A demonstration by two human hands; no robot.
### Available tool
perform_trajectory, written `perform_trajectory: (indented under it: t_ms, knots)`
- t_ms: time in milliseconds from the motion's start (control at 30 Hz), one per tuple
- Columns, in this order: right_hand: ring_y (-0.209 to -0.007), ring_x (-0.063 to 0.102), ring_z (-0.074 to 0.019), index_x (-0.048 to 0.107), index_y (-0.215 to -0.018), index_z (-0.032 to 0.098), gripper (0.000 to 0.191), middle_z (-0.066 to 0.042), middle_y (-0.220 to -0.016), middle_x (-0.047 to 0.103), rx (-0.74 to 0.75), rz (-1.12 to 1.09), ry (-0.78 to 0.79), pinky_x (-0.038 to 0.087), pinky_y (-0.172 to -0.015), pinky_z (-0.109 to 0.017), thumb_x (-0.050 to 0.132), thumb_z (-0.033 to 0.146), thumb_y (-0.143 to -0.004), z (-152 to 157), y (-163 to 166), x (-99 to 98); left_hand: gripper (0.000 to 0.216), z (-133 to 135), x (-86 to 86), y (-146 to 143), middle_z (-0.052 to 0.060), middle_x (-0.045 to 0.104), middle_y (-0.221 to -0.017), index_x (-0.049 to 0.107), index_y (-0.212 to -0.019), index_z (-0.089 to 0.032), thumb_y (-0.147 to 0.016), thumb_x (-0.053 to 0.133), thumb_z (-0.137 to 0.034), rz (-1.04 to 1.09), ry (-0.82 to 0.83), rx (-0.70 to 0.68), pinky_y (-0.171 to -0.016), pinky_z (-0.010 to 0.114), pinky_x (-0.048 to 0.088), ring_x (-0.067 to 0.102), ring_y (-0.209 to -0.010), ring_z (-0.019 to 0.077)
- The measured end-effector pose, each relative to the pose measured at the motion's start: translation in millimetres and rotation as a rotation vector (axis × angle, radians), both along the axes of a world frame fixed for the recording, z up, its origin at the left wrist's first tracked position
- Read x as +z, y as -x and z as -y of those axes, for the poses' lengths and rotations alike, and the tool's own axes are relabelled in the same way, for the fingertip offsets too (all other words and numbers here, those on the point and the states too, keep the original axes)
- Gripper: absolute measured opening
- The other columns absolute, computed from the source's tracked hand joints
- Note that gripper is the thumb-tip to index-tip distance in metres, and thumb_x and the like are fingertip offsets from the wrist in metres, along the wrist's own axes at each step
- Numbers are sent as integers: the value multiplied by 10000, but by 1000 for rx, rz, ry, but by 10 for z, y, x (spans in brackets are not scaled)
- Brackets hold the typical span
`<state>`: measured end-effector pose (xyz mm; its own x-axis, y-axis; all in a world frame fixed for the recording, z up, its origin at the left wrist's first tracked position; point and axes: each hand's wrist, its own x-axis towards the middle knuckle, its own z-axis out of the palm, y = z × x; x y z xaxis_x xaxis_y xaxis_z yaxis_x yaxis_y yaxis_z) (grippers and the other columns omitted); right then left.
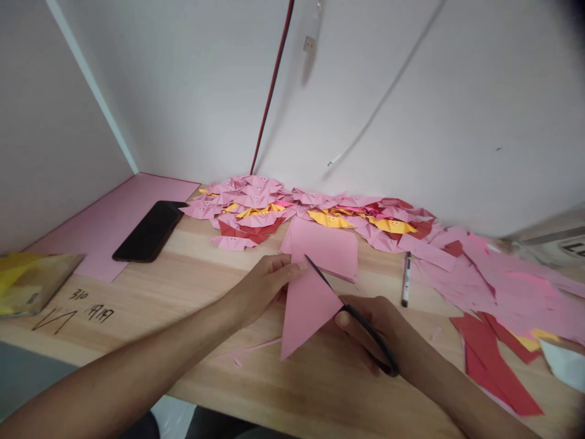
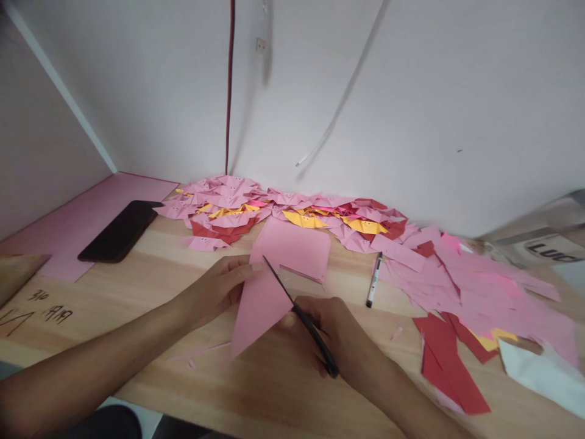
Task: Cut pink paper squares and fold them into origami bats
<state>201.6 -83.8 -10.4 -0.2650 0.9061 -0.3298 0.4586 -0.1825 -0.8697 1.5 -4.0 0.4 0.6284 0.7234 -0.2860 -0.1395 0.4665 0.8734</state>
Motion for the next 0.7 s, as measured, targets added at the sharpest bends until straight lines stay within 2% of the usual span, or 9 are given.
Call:
perform_trajectory:
  t_ms: [167,333,533,700]
  knots:
    - [-334,391,-83,447,-657,201,391,60,-442,403,17,-61,49,294,-325,-195,359,475,-922,-5,49,138,253,-21,-24,12,28,610,-740,653,-800,-125,-820,627,-376,50,-19,36,-636,232,424,550,-674,113]
    - [-521,461,-106,466,-660,192,314,20,-574,502,84,-3,-61,365,-488,-225,506,421,-870,-15,85,341,260,-23,-41,40,47,635,-754,670,-805,-121,-826,623,-376,18,-51,6,-679,253,450,587,-715,137]
    - [-502,417,-95,531,-743,183,274,20,-574,478,83,11,-52,341,-454,-202,415,360,-918,14,58,243,267,-7,-24,45,46,640,-712,662,-747,-114,-821,626,-368,6,-51,-36,-652,248,451,597,-673,135]
    - [-520,422,-93,523,-731,178,222,19,-600,496,82,34,-57,336,-460,-200,444,299,-899,15,50,231,237,2,-21,37,53,665,-721,683,-751,-111,-804,648,-339,7,-47,-38,-637,237,453,607,-656,131]
